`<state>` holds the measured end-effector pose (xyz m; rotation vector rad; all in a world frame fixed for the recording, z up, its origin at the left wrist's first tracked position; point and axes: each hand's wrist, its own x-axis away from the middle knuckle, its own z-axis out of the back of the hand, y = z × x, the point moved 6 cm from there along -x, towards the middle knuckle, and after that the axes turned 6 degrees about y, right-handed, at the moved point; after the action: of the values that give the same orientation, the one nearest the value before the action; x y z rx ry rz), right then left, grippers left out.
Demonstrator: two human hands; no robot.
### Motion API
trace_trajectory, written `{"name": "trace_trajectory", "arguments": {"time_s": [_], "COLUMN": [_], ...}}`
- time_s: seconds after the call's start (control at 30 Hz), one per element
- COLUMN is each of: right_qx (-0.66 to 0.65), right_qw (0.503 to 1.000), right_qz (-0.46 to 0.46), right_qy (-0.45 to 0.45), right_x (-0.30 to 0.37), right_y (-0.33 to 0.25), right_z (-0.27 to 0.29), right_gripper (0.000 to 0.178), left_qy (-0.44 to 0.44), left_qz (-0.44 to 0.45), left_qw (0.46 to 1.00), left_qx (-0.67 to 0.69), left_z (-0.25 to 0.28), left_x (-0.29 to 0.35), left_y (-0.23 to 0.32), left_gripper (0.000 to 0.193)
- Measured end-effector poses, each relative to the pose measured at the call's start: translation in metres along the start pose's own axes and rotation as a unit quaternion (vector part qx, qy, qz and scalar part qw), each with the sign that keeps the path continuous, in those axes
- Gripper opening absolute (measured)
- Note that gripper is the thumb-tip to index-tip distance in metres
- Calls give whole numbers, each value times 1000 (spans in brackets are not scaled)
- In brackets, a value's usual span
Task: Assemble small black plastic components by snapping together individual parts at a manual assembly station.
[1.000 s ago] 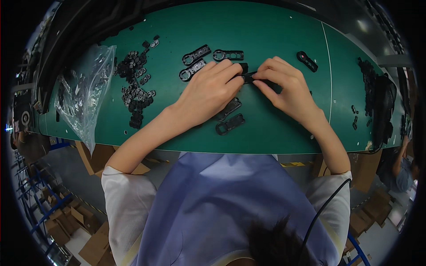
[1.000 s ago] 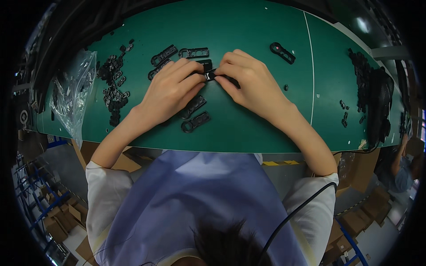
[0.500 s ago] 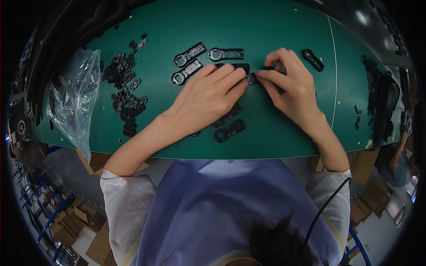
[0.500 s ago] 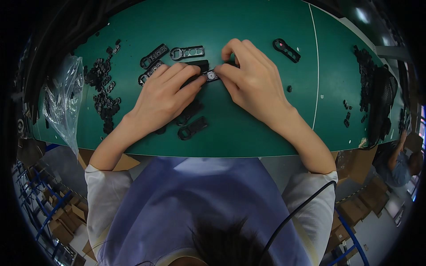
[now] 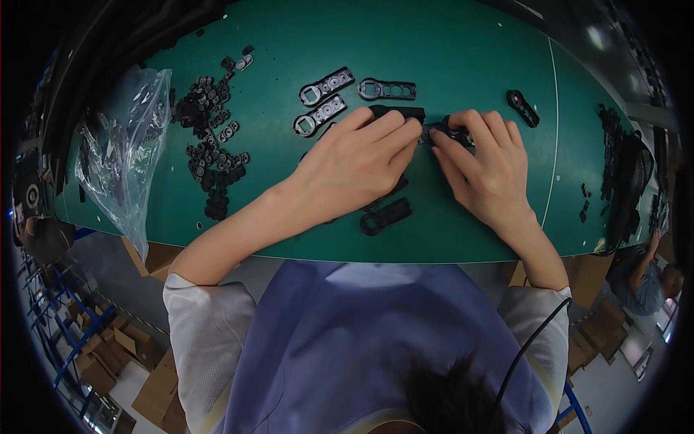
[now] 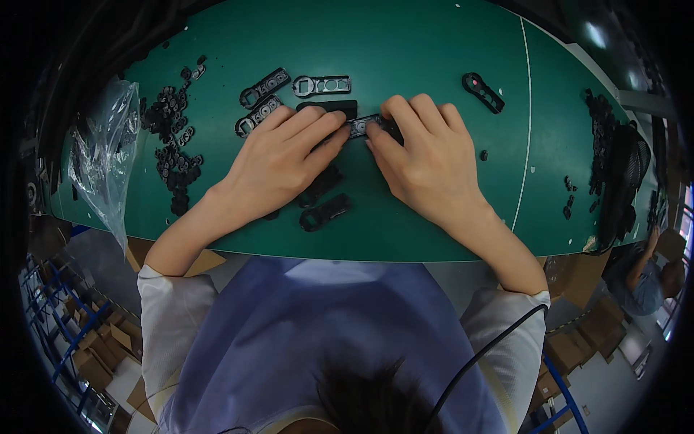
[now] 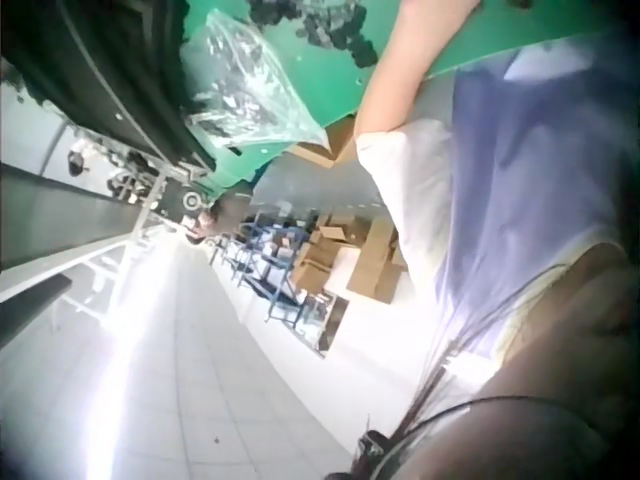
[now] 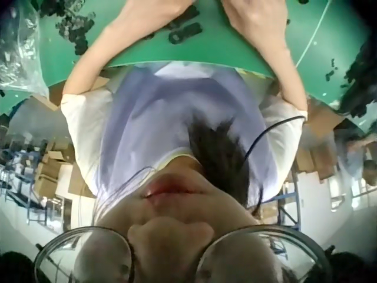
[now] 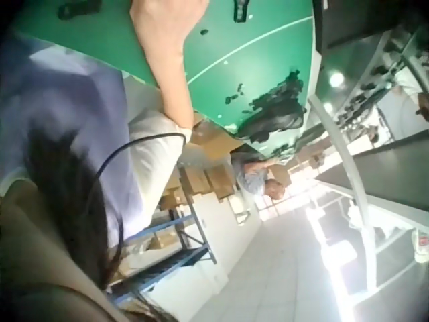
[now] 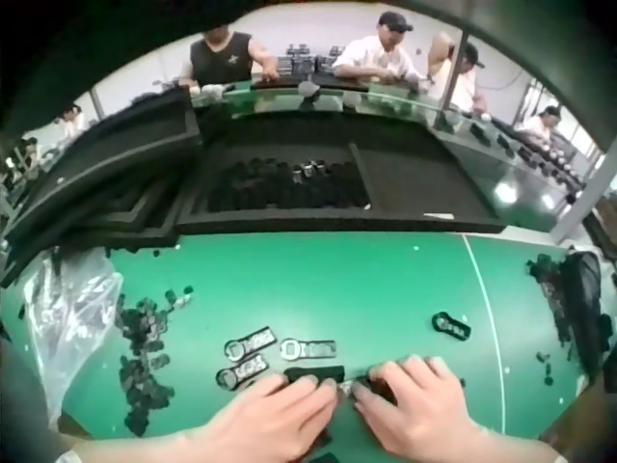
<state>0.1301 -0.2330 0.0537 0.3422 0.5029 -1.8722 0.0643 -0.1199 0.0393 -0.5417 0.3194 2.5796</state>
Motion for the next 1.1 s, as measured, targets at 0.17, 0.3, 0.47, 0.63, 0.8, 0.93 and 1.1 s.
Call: {"name": "trace_trajectory", "arguments": {"time_s": [0.17, 0.3, 0.47, 0.63, 0.8, 0.93, 1.1], "right_qx": [41, 41, 30, -5, 6, -3, -1], "right_qw": [999, 996, 996, 998, 998, 999, 999], "right_qz": [27, 62, 73, 29, 33, 24, 23], "right_qy": [-18, -53, -49, -63, -54, -44, -40], "right_x": [-1, -1, -4, -6, -6, -2, -1], "right_y": [-1, -3, -7, -5, -6, -4, -4], "right_z": [4, 5, 6, 6, 3, 2, 3], "right_gripper": [28, 29, 26, 27, 26, 26, 27], "left_qy": [0, 55, 86, 85, 54, 45, 23], "left_qz": [3, 16, 91, 288, 305, 324, 318], "left_qw": [999, 998, 972, 669, 453, 444, 426], "left_qx": [-47, 17, 198, 680, 836, 834, 847], "left_z": [-3, -6, 11, 19, 4, 5, 0], "left_x": [0, 2, -1, 7, 13, 10, 10], "left_y": [2, -4, -11, -48, -50, -46, -41], "left_gripper": [29, 30, 24, 29, 35, 40, 30]}}
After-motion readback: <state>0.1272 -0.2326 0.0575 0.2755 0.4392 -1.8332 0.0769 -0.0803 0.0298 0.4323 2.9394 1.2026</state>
